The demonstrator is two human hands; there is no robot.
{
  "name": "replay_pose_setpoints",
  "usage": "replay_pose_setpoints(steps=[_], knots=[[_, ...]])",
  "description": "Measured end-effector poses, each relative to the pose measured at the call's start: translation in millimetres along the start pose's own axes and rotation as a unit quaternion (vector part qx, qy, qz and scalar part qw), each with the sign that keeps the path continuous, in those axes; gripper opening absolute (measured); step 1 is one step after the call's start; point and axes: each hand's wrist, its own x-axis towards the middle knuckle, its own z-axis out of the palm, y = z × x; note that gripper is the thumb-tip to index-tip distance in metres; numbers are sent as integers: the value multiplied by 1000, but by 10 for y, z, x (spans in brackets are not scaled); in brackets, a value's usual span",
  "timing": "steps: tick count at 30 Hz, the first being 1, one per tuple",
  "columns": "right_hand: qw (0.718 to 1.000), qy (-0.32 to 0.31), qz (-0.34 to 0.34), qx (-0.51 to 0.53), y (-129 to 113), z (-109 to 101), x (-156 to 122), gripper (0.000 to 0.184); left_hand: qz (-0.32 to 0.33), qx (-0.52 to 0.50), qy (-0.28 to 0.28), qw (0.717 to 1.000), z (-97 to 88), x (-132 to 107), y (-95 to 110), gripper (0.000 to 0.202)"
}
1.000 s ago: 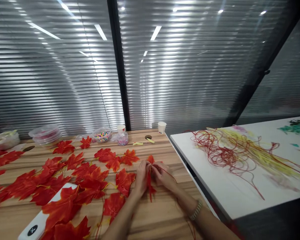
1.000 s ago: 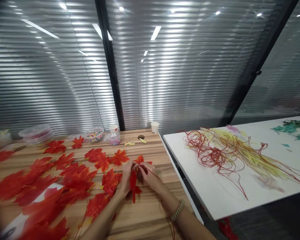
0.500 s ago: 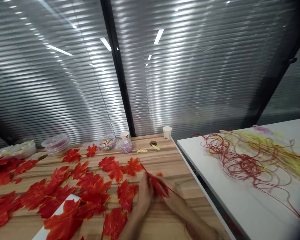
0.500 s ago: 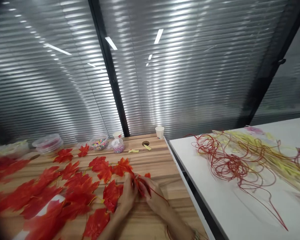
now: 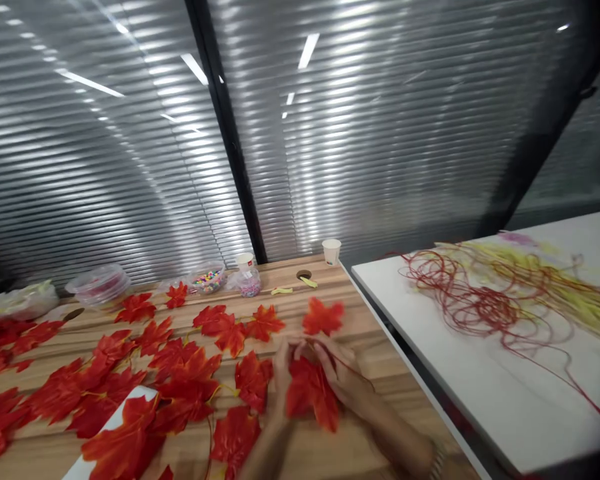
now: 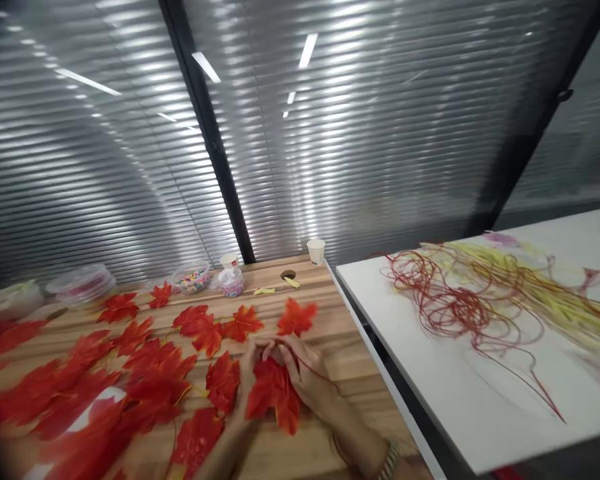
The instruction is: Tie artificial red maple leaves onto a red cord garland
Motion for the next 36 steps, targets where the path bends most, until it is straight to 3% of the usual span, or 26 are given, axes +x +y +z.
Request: replay_pose_setpoints(steps=[5,8,10,13,16,19,22,30,36], knots=[[998,66,9,-11,-136,46,-26,21,-32,-154,-12,988,-8,98,167,17],[995,104,-5,0,-127,56,-16,22,-40,-160,-26,986,7,84,283,21],[992,129,-5,11,-86,54,-5,23,-21,-162,-22,986,32,53,327,37],[990,133,22,39,-23,44,2,23,35,-108,-41,993,58,16,322,59],[988,128,58,72,12,26,5,24,68,-38,-68,995,50,18,259,49],[983,136,80,95,22,11,13,23,67,-23,-55,996,30,38,208,36],[981,128,88,114,22,15,12,23,65,-16,-49,997,18,47,198,37],[980,95,49,166,11,28,5,19,98,77,-43,991,-2,39,174,31],[988,102,13,116,6,-13,15,19,89,67,-18,994,11,26,123,28]])
